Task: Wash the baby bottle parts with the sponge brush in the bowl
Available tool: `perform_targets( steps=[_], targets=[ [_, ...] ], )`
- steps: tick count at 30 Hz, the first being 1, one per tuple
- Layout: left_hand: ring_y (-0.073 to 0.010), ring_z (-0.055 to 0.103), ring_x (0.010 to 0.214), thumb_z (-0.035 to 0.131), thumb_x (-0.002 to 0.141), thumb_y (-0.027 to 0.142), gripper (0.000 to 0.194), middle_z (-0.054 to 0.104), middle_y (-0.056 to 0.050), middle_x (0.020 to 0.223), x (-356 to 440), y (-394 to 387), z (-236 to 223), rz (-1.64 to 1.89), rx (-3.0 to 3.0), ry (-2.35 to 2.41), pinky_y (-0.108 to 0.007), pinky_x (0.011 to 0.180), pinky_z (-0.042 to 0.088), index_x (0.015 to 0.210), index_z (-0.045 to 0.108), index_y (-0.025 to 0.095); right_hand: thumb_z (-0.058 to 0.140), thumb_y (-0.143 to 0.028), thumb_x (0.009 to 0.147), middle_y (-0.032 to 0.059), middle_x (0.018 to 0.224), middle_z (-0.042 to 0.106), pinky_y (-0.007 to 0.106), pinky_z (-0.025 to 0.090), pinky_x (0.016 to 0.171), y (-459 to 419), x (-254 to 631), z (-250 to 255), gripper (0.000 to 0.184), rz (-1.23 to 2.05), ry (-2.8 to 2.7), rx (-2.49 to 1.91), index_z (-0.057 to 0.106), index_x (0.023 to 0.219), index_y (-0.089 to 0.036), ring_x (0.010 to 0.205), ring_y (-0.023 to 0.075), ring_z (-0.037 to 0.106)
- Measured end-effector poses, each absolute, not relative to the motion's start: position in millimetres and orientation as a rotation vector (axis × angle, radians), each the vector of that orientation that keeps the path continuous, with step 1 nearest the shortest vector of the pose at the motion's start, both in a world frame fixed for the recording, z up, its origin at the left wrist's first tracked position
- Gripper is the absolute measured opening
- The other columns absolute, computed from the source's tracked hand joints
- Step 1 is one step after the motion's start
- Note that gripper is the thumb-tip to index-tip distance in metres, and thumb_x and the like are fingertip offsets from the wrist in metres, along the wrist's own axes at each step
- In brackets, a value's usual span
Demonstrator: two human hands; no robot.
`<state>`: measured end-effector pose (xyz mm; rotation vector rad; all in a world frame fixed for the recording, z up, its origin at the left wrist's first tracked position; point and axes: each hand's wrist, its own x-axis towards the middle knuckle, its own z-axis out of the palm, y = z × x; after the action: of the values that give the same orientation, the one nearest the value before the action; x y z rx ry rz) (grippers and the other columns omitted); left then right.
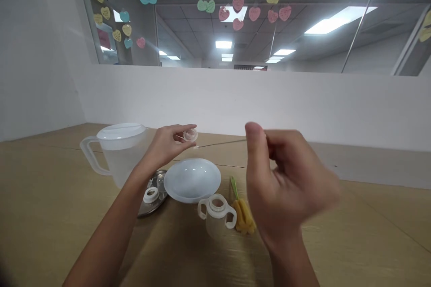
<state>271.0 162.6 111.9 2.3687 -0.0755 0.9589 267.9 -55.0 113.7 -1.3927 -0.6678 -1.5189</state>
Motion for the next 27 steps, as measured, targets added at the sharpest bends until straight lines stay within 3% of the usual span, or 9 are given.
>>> perform_targets(
  steps=[6, 11, 20, 27],
  targets=[
    [-0.0139, 0.059, 0.072, 0.067, 0.070, 0.028, 0.039, 0.067, -0.002, 0.097, 258.3, 152.5, 122.6, 1.075, 2.377, 0.040, -0.028, 0.075, 0.049, 0.109, 0.065, 0.023, 0.059, -0.039, 0.079, -0.0044, 0.042, 0.044, 0.022, 0.034, 0.040, -36.9, 357.0, 106.1, 0.028, -0.808, -0.575, -1.524, 0.060, 0.064, -0.015, 0.038, 0.0085, 0.043],
    [-0.0135, 0.059, 0.069, 0.067, 0.070, 0.039, 0.043, 0.068, -0.001, 0.089, 255.8, 155.8, 124.3, 1.027, 2.301, 0.042, -0.027, 0.071, 0.049, 0.110, 0.065, 0.024, 0.062, -0.030, 0.075, -0.0008, 0.048, 0.054, 0.021, 0.045, 0.043, 3.9, 408.9, 55.7, 0.024, -0.021, -0.523, -1.519, 0.056, 0.060, -0.012, 0.040, 0.0090, 0.050],
    [-0.0147, 0.060, 0.073, 0.068, 0.068, 0.044, 0.048, 0.068, -0.004, 0.094, 252.7, 161.0, 122.9, 0.964, 2.263, 0.038, -0.027, 0.067, 0.048, 0.111, 0.064, 0.023, 0.055, -0.019, 0.080, 0.0046, 0.057, 0.062, 0.022, 0.053, 0.055, 36.5, 433.2, 1.7, 0.017, 0.287, -0.456, -1.519, 0.056, 0.065, -0.012, 0.049, 0.0106, 0.059],
    [-0.0146, 0.060, 0.073, 0.070, 0.067, 0.041, 0.047, 0.068, -0.003, 0.094, 249.2, 153.8, 124.5, 0.899, 2.236, -0.011, -0.026, 0.067, 0.049, 0.110, 0.064, 0.022, 0.056, -0.017, 0.082, -0.0011, 0.054, 0.057, 0.020, 0.049, 0.054, 33.8, 445.8, -17.5, 0.017, 0.330, -0.432, -1.670, 0.054, 0.066, -0.011, 0.047, 0.0071, 0.054]
  ],
)
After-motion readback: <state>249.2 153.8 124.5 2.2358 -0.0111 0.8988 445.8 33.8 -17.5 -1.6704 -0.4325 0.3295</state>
